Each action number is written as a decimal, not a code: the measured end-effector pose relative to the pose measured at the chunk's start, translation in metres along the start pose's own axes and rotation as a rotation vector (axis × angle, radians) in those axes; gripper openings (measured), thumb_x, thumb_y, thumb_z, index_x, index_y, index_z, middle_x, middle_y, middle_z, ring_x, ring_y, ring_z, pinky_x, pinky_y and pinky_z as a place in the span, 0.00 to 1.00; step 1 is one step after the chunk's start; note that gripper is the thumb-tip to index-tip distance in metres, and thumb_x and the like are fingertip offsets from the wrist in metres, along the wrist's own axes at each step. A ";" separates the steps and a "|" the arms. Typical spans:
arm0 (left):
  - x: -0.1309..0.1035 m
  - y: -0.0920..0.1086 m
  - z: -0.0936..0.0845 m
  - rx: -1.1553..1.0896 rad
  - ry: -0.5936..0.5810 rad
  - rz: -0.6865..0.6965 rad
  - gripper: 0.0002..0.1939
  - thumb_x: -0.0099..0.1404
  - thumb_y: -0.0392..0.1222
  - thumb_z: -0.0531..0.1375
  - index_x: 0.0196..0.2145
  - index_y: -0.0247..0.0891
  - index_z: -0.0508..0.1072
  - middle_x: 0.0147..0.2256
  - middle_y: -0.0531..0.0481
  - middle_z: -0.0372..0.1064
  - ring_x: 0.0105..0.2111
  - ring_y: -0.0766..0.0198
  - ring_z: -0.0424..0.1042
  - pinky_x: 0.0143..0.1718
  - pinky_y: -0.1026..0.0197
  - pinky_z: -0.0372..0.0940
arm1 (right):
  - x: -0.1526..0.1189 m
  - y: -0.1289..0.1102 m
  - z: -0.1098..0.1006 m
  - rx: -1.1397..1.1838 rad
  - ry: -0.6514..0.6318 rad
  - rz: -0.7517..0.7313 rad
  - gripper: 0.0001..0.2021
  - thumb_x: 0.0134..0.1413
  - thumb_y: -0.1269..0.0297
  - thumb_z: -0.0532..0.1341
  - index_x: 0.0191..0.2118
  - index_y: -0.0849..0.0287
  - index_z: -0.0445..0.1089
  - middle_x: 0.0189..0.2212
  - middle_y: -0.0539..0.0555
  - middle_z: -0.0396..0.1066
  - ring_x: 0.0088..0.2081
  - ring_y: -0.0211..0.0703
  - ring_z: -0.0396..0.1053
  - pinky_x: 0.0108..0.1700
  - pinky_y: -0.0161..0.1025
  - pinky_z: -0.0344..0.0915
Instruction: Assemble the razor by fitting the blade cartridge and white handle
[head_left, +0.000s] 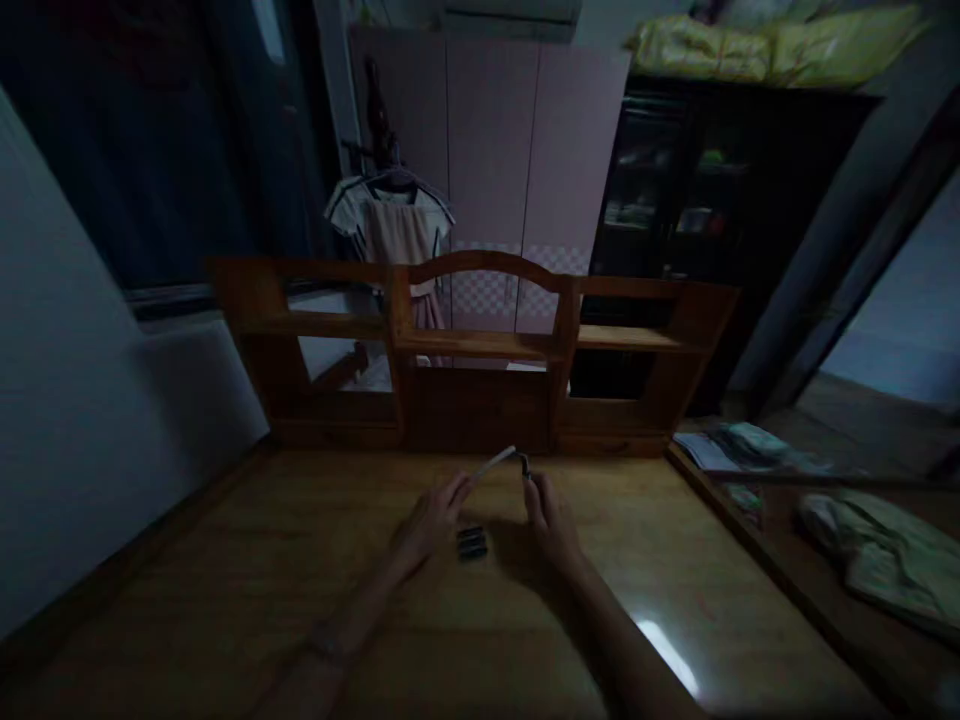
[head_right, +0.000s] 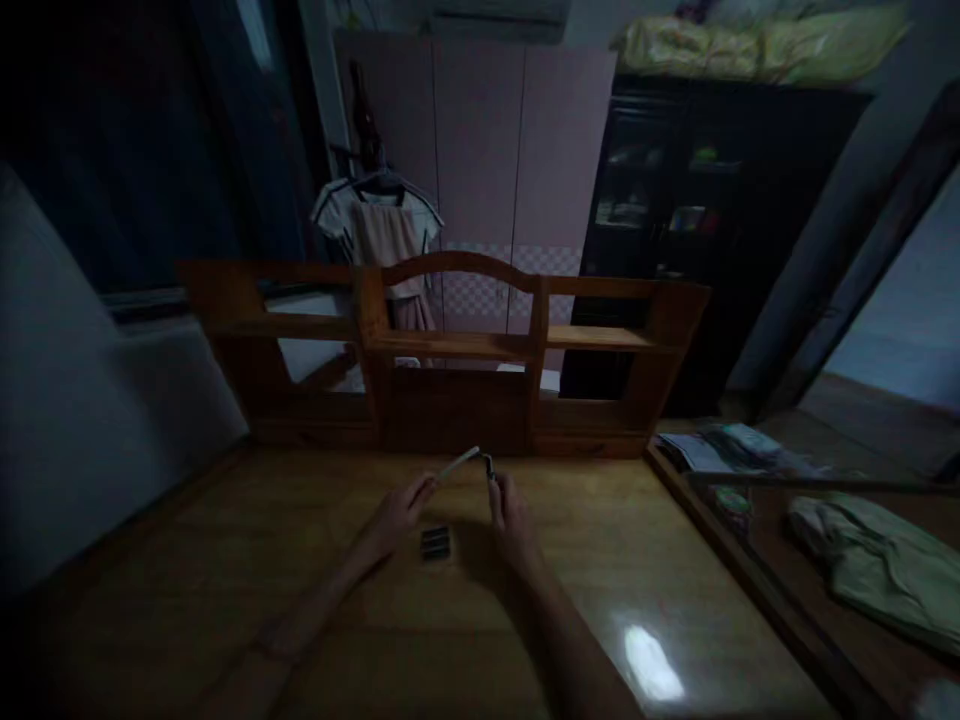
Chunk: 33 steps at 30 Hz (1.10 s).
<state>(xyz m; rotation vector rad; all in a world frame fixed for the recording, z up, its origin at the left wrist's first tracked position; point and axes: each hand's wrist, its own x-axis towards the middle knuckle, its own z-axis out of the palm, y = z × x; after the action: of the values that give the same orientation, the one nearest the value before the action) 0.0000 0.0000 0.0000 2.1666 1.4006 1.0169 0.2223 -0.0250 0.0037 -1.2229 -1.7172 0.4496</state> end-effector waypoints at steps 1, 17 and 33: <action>-0.001 0.001 -0.001 -0.004 0.004 0.010 0.17 0.69 0.49 0.45 0.46 0.41 0.67 0.41 0.47 0.72 0.37 0.61 0.71 0.37 0.64 0.60 | 0.000 0.001 0.001 -0.006 -0.002 -0.005 0.12 0.65 0.59 0.44 0.42 0.57 0.61 0.30 0.51 0.64 0.30 0.39 0.63 0.33 0.35 0.57; -0.001 0.003 -0.005 -0.022 0.010 0.045 0.15 0.69 0.47 0.44 0.45 0.42 0.66 0.39 0.48 0.71 0.38 0.61 0.71 0.37 0.64 0.61 | 0.001 0.004 0.002 0.001 0.024 -0.026 0.12 0.63 0.57 0.47 0.42 0.57 0.61 0.27 0.51 0.67 0.28 0.40 0.66 0.31 0.36 0.60; 0.002 -0.002 0.000 0.034 0.022 -0.025 0.15 0.69 0.47 0.45 0.45 0.42 0.67 0.40 0.47 0.72 0.39 0.60 0.72 0.39 0.64 0.61 | 0.002 0.006 0.003 -0.049 0.079 -0.002 0.12 0.61 0.55 0.49 0.42 0.57 0.61 0.29 0.52 0.69 0.26 0.41 0.66 0.29 0.36 0.59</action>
<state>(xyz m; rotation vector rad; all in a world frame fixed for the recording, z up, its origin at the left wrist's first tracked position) -0.0008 0.0032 -0.0009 2.1625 1.4618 1.0182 0.2226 -0.0200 -0.0011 -1.2574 -1.6712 0.3549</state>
